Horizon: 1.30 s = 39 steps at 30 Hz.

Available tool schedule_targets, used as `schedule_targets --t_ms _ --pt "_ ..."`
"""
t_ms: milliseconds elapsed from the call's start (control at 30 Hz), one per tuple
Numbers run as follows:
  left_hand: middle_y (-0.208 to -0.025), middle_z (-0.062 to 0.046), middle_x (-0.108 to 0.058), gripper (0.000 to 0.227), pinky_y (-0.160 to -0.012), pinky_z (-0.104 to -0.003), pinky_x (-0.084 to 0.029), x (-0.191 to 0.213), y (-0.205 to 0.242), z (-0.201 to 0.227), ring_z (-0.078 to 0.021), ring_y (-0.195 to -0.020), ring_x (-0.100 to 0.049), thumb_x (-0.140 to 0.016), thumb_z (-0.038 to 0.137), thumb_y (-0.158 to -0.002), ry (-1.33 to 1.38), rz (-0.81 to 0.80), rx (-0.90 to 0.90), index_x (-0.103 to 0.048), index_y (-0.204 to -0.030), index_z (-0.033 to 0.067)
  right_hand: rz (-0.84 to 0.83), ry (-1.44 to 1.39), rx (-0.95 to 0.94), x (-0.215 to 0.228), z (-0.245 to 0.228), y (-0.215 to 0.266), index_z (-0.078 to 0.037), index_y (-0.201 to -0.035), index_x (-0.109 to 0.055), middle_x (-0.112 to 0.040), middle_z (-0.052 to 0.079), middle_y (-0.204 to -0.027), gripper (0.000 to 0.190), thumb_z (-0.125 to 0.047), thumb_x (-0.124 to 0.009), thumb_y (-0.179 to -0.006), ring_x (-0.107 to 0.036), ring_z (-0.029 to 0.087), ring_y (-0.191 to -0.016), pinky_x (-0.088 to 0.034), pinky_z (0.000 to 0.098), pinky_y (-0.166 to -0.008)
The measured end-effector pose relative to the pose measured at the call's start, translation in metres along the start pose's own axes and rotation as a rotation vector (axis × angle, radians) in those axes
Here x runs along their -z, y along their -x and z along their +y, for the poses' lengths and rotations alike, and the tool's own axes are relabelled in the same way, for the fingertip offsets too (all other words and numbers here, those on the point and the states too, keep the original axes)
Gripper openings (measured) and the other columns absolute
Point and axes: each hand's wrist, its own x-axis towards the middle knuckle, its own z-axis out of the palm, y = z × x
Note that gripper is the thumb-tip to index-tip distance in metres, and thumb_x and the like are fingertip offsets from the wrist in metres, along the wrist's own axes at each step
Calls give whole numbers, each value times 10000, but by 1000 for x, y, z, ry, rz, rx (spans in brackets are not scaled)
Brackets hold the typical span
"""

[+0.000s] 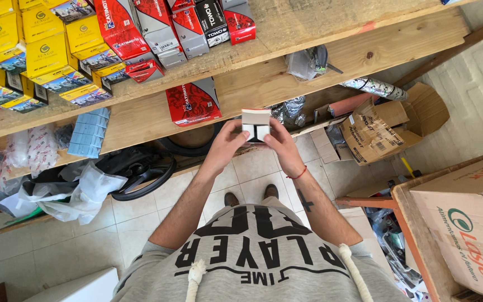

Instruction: The person picks up several small red boxes from a larger cardboard box, opens one to reveal its contents including a plastic-wrapped item and a cable, and then places it on a shelf alongside other similar boxes.

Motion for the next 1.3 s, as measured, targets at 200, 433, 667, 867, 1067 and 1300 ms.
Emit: schedule_targets --t_ms 200,433,667,867,1067,1300 --pt "-1377 -154 -595 433 -1102 -470 -625 -11 2 34 -321 -1279 -715 -798 196 -1048 -131 -87 -1 -688 -1413 -10 -55 237 64 43 43 -19 -106 -1618 -591 -613 95 -1500 857 -78 -986 -858 -663 298 -1293 -635 477 -1050" --pt "-1333 -121 -735 284 -1158 -460 -556 -16 -3 82 -279 -1320 -703 -723 205 -1109 -415 -73 -368 -799 -1377 150 -65 197 45 52 31 -21 -90 -1605 -618 -716 78 -1402 833 -67 -978 -854 -730 221 -1202 -677 386 -967" --pt "-1196 -35 -826 170 -1024 -406 -588 -34 -1 89 -271 -1141 -768 -804 110 -1048 -656 -29 -695 -873 -1185 182 -113 245 52 56 8 -24 -118 -1649 -582 -670 95 -1496 885 -165 -984 -863 -727 197 -1158 -673 348 -936" --pt "-1196 -20 -798 180 -963 -416 -601 -33 -9 82 -277 -1120 -750 -736 109 -1086 -939 2 -847 -835 -1218 181 -140 293 85 66 8 -29 -129 -1680 -548 -674 117 -1372 920 -195 -982 -872 -732 176 -1035 -671 322 -869" --pt "-1172 -34 -756 202 -938 -416 -605 -33 -17 81 -282 -1095 -720 -707 88 -1098 -1056 -25 -905 -811 -1241 185 -177 298 83 74 -2 -36 -105 -1701 -505 -659 129 -1301 912 -183 -944 -906 -705 170 -983 -675 315 -832" --pt "-1210 -19 -749 207 -995 -427 -582 -37 -23 82 -289 -1117 -681 -696 205 -1121 -873 -102 -730 -839 -1269 226 -149 249 46 77 -5 -44 -110 -1675 -542 -698 145 -1256 832 -179 -917 -935 -731 190 -959 -703 349 -786"
